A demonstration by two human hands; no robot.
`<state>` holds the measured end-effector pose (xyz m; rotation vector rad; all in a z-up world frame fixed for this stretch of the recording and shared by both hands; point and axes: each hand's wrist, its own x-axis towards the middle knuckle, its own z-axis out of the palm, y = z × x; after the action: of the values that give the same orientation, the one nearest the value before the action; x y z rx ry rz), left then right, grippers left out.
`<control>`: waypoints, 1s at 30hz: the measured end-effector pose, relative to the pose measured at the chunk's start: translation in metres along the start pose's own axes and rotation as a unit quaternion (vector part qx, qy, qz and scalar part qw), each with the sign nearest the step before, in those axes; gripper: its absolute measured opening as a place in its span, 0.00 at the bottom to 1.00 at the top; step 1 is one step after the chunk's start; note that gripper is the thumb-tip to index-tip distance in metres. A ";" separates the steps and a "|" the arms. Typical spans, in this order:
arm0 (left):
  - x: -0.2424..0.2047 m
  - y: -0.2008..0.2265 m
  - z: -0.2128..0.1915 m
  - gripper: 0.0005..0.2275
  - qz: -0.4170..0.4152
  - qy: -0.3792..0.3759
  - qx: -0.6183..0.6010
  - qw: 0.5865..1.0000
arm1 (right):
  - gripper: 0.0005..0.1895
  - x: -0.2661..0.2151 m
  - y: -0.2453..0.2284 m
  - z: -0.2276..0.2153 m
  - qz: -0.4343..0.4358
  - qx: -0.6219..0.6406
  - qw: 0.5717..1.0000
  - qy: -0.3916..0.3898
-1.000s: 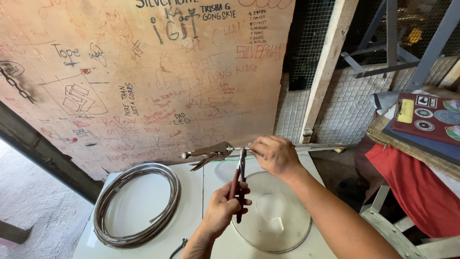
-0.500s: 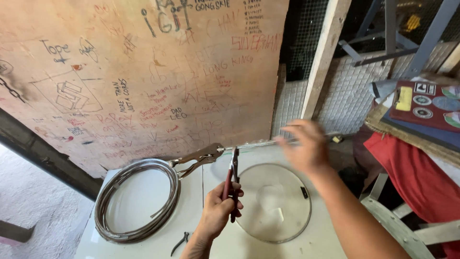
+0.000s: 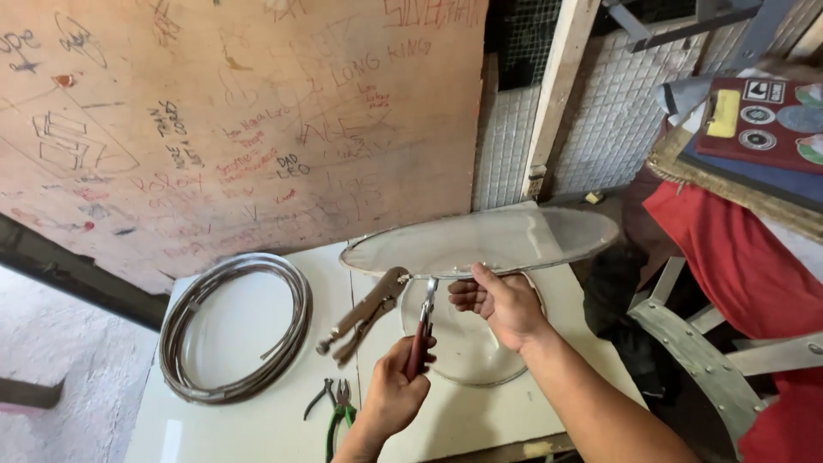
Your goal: The person uses pliers to bend and secure the metal wire frame of a transparent circular fan guard. They repeatedly clamp and adjust sections of the frame, then lift and rotate the guard to work on different areas.
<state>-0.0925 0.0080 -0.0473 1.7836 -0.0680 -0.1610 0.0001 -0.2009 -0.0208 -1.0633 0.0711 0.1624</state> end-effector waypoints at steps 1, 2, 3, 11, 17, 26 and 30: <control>-0.005 -0.008 -0.003 0.25 -0.006 0.001 -0.002 1.000 | 0.20 -0.001 0.005 -0.003 0.006 0.000 1.000 0.001; -0.010 -0.017 -0.005 0.28 0.066 0.000 0.040 0.997 | 0.19 -0.002 0.009 -0.006 -0.002 0.005 1.000 0.013; -0.016 -0.024 -0.007 0.31 0.137 -0.001 0.083 0.987 | 0.17 -0.003 0.012 -0.009 -0.010 0.010 1.000 0.025; -0.059 -0.198 0.011 0.25 -0.086 -0.012 0.301 0.950 | 0.17 0.002 -0.017 0.000 -0.022 0.043 0.997 0.053; -0.053 -0.237 0.020 0.21 -0.060 -0.036 0.392 0.917 | 0.14 0.008 -0.057 0.037 0.002 0.064 0.994 0.085; -0.052 -0.251 0.015 0.13 -0.076 -0.082 0.452 0.885 | 0.15 0.037 -0.151 0.101 -0.026 -0.008 0.994 0.105; -0.055 -0.230 0.015 0.14 -0.109 -0.101 0.466 0.872 | 0.20 0.069 -0.166 0.113 -0.019 -0.039 0.989 0.140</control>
<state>-0.1586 0.0509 -0.2708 2.7390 -0.1053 -0.5494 0.0937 -0.1745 0.1680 -1.1592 0.2991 -0.0208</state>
